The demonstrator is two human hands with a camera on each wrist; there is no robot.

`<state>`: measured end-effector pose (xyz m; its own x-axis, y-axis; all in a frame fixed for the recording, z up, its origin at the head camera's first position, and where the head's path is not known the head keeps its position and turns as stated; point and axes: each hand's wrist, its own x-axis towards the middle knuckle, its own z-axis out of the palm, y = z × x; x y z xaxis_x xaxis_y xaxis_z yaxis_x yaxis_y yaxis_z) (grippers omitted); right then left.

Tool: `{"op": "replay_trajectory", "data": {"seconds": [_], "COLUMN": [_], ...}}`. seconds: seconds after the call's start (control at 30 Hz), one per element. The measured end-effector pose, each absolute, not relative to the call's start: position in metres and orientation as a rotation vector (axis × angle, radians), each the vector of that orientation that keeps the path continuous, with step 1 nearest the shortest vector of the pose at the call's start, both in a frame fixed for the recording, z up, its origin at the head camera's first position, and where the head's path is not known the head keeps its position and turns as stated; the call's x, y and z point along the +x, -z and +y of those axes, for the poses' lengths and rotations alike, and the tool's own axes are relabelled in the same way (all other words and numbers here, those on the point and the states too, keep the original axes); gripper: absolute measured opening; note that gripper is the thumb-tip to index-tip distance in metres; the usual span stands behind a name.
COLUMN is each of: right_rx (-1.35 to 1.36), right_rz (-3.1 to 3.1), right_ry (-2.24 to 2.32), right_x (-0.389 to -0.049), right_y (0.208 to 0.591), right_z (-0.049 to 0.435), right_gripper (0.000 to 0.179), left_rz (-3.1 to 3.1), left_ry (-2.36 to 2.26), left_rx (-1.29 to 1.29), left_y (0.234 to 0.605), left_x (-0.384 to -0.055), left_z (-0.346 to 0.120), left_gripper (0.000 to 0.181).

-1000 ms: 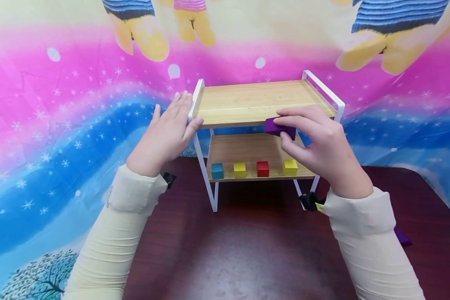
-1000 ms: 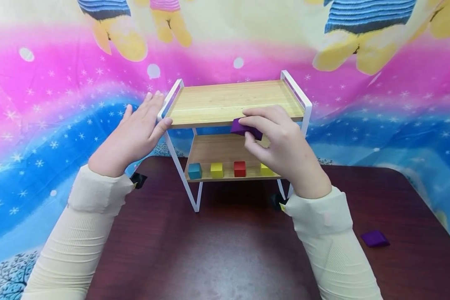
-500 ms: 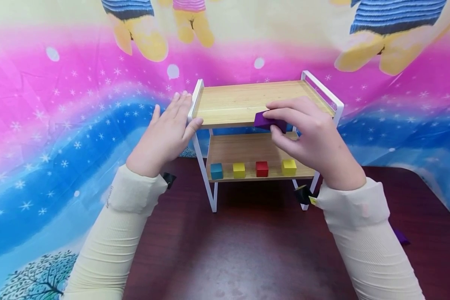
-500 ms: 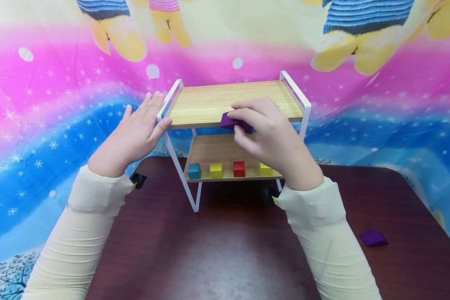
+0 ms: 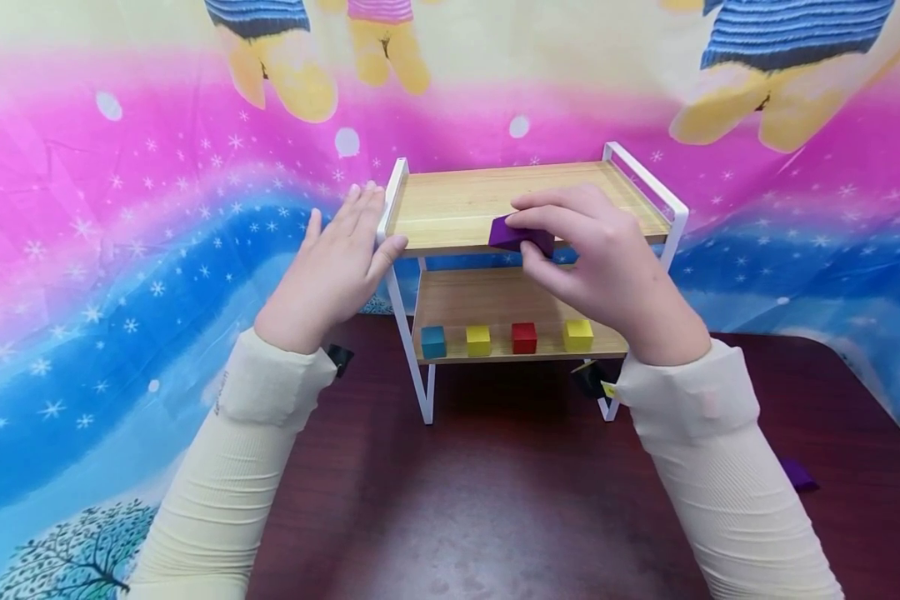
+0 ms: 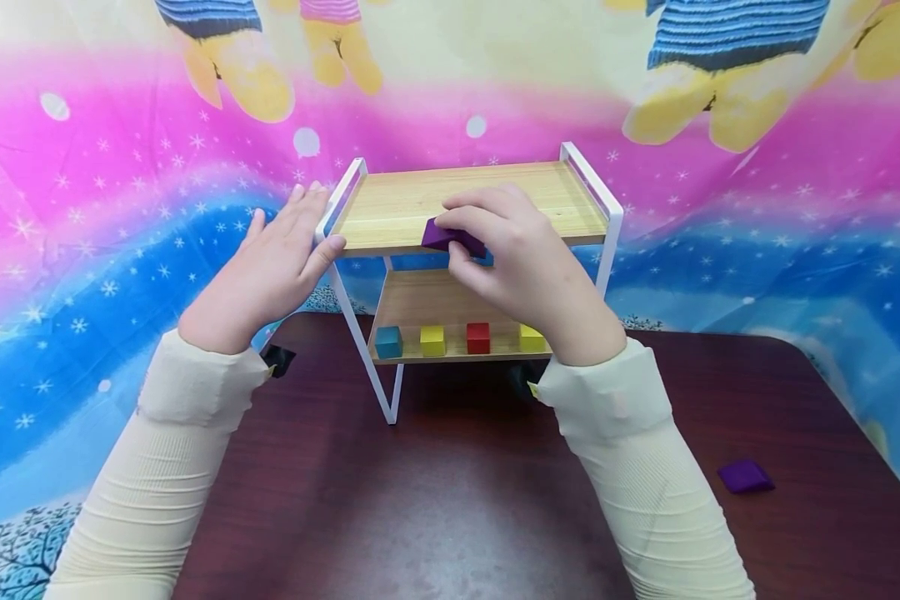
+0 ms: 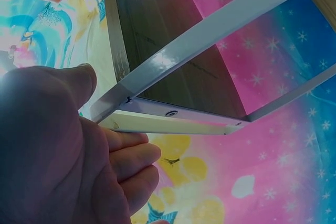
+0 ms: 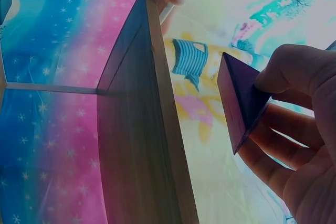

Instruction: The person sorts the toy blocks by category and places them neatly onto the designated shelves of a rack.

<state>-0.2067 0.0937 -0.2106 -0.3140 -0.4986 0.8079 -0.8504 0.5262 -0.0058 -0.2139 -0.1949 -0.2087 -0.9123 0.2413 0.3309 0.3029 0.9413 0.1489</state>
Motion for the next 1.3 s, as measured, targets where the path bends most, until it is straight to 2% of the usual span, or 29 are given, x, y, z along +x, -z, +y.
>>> {"op": "replay_trajectory", "data": {"seconds": [1.3], "right_rx": [1.203], "right_rz": [-2.108], "right_ry": [-0.606], "right_x": [-0.236], "right_y": [0.19], "right_z": [0.044], "right_gripper": [0.025], "left_rz": [-2.814], "left_ry": [0.275], "left_rx": [-0.392], "left_y": [0.205], "left_x": [-0.212], "left_z": [-0.194], "left_gripper": [0.078]}}
